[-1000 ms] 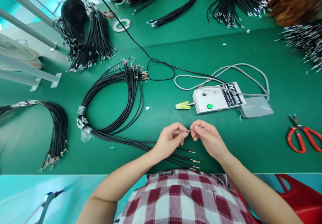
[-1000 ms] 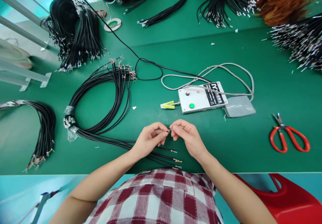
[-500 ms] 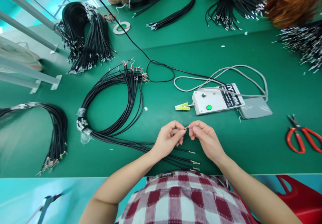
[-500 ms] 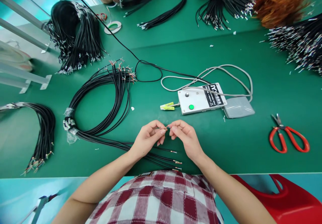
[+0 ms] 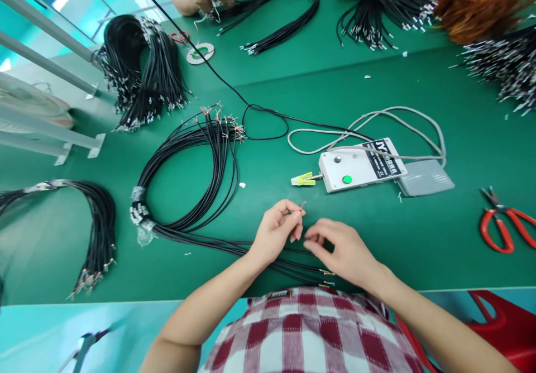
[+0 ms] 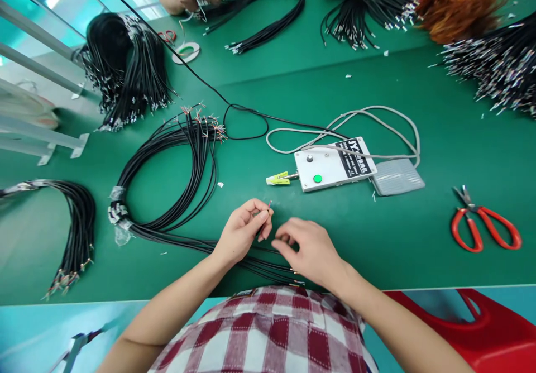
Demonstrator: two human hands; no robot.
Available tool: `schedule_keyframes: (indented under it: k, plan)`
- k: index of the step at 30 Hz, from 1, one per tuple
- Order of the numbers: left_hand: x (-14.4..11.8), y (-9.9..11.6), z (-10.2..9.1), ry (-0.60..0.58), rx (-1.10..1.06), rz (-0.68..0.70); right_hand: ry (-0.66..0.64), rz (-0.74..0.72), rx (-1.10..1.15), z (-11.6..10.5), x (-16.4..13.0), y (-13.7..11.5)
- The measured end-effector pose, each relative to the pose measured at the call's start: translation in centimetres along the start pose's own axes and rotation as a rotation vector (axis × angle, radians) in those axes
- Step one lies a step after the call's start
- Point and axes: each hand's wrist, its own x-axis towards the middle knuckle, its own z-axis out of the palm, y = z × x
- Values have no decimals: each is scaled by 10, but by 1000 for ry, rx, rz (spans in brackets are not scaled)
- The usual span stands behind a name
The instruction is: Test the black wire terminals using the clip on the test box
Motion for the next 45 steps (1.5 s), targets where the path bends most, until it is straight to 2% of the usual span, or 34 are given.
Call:
schedule_keyframes:
  k: [1,3,4,5,6,7,10,12,14,16,23,27,31,33,36,39,45]
  plan:
    - [1,1,0,10,-22,-2,-136,-39,-109,1,-6,-1]
    - [1,2,0,19,-39,-12,-381,-117,-184,0,-13,-4]
    - [2,3,0,17,-38,-16,-452,-139,-162,-1,-14,-4]
    - [2,2,0,16,-33,-18,-464,-132,-117,-4,-12,-5]
    - [2,1,0,13,-24,-18,-411,-96,-59,-8,-8,-5]
    - [1,0,0,9,-10,-20,-305,-39,7,-13,-2,-6]
    - [-1,-3,-1,-6,27,-31,95,141,298,-25,19,-6]
    - [-2,-3,-1,-15,33,-37,197,196,546,-28,30,-6]
    - [-3,-3,-1,-25,32,-34,194,228,737,-27,37,-8]
    - [-3,-1,0,-37,37,-33,175,262,834,-23,39,-9]
    - [-3,1,0,-52,32,-37,141,324,907,-18,39,-5]
    - [-3,-2,-3,-55,25,-28,117,287,839,-15,36,-2]
    - [-3,-8,-5,-20,6,-25,232,151,566,-5,29,-8]
    - [-3,-10,-4,21,-2,-3,272,121,504,2,27,-11]
    - [-5,-10,-1,60,-14,33,252,167,589,8,27,-14]
    - [-6,-7,2,42,-49,29,231,216,670,9,29,-12]
    - [-5,-2,3,63,-60,-18,148,208,752,-5,31,-11]
